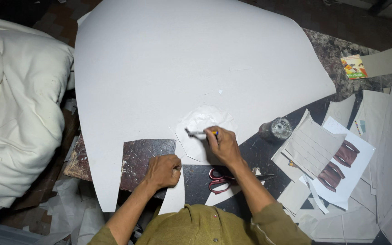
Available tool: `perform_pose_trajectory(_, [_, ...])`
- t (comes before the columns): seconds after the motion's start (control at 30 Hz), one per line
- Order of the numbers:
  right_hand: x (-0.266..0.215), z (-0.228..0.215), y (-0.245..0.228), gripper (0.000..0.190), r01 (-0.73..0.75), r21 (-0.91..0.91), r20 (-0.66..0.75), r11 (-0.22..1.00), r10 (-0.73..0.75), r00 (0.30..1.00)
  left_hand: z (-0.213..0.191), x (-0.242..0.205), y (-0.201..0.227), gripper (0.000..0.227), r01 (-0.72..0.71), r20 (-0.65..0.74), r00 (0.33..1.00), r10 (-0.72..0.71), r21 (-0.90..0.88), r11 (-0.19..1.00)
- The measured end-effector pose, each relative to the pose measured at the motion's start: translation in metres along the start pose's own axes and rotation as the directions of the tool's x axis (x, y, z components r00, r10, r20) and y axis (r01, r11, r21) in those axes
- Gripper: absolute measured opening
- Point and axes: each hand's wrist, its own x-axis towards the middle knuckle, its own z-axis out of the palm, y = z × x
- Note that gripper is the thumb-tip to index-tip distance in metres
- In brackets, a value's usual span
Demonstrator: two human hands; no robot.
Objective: The person traces a paper template onto a large sheet of white paper using a pencil, then cuts out the traced shapes with scissors. The person repeats this process for multiple pieces, handling the paper and tools throughout.
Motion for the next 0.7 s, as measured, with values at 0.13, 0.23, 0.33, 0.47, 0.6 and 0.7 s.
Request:
perform_pose_trajectory(0.13, [-0.017,-0.042,0.007,0.018,-0.055,-0.105,-0.227,0.993,0.030,0.973,-0.012,-0.004,-0.004,0.015,0.200,-0.037,0.979,-0.201,-0.019,0.980])
perform_pose_trajectory(0.23, [-0.028,-0.054,0.016,0.018,0.100,-0.185,-0.334,0.978,-0.158,0.929,-0.016,0.012,0.012,0.017,0.206,-0.197,0.957,-0.211,-0.047,0.977])
perform_pose_trajectory(0.33, [-0.042,-0.033,0.008,0.019,0.197,-0.030,-0.145,0.980,-0.199,0.969,-0.035,0.049,0.019,0.039,0.088,-0.469,0.881,-0.060,0.038,0.995])
perform_pose_trajectory(0.47, [-0.076,-0.070,0.008,0.021,-0.009,-0.142,-0.150,0.990,-0.013,0.989,-0.034,0.094,0.032,0.078,0.151,-0.447,0.885,-0.129,0.013,0.989])
perform_pose_trajectory(0.6, [-0.094,-0.165,0.015,0.022,-0.217,-0.176,-0.589,0.960,0.074,0.805,-0.024,0.113,0.032,0.078,0.209,-0.315,0.911,-0.266,-0.204,0.956])
perform_pose_trajectory(0.7, [-0.086,-0.187,0.025,0.023,-0.268,-0.087,-0.634,0.959,0.154,0.757,-0.018,0.126,0.028,0.073,0.290,-0.226,0.905,-0.359,-0.288,0.913])
